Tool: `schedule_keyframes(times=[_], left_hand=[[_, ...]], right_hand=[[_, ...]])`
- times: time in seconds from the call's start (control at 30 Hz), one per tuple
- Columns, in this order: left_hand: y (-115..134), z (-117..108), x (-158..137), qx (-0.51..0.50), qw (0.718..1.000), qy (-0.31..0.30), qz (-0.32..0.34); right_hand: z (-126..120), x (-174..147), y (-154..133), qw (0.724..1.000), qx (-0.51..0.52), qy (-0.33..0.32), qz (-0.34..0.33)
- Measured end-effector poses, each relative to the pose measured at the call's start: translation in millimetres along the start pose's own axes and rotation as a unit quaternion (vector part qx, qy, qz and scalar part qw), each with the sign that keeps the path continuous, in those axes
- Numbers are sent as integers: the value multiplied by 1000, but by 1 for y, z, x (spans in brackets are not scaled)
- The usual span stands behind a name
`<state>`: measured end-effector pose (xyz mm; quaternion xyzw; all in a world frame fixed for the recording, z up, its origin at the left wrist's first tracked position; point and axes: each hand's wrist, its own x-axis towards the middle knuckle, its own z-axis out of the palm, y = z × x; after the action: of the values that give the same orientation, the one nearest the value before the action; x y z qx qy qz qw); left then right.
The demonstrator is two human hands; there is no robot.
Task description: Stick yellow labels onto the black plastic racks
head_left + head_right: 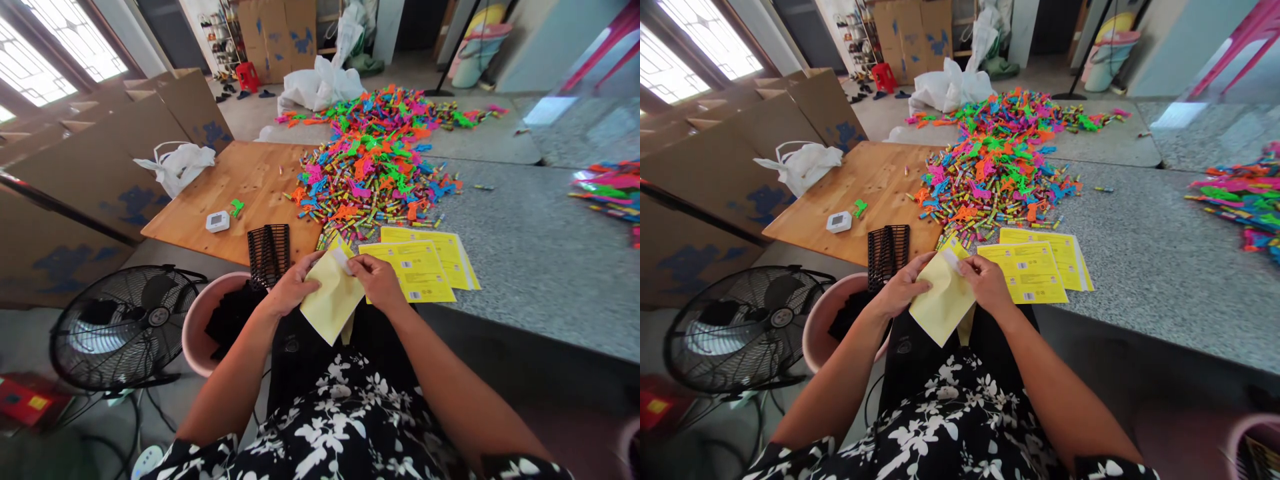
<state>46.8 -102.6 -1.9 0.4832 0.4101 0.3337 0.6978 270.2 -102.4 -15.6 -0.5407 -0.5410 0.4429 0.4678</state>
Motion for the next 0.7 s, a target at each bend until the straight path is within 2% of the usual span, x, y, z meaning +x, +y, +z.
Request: schedule_keyframes(times=[0.07, 0.17, 0.3, 0.37, 0.43, 0.5, 0.57, 0.7], left_hand=[[1, -7, -1, 67, 998, 2, 0], [4, -18, -5, 226, 974, 18, 28], [7, -23, -14, 407, 913, 4, 10], [2, -15, -18, 488, 872, -21, -13], [-11, 1, -20, 539, 841, -33, -3], [-30, 20, -14, 545, 838, -32, 11], [-52, 41, 0, 526, 850, -33, 1], [-86, 75, 48, 482, 875, -36, -30]], right_hand=[[-10, 8, 4, 993, 90, 24, 72], [-37, 18, 9, 979, 158, 45, 117], [-86, 22, 9, 972, 177, 93, 120], [-109, 20, 7, 967, 184, 142, 106], [-124, 16, 4, 962, 187, 179, 92], [-129, 12, 0, 960, 185, 192, 82], [-126, 8, -4, 962, 178, 190, 77], [-110, 3, -8, 969, 158, 180, 60]])
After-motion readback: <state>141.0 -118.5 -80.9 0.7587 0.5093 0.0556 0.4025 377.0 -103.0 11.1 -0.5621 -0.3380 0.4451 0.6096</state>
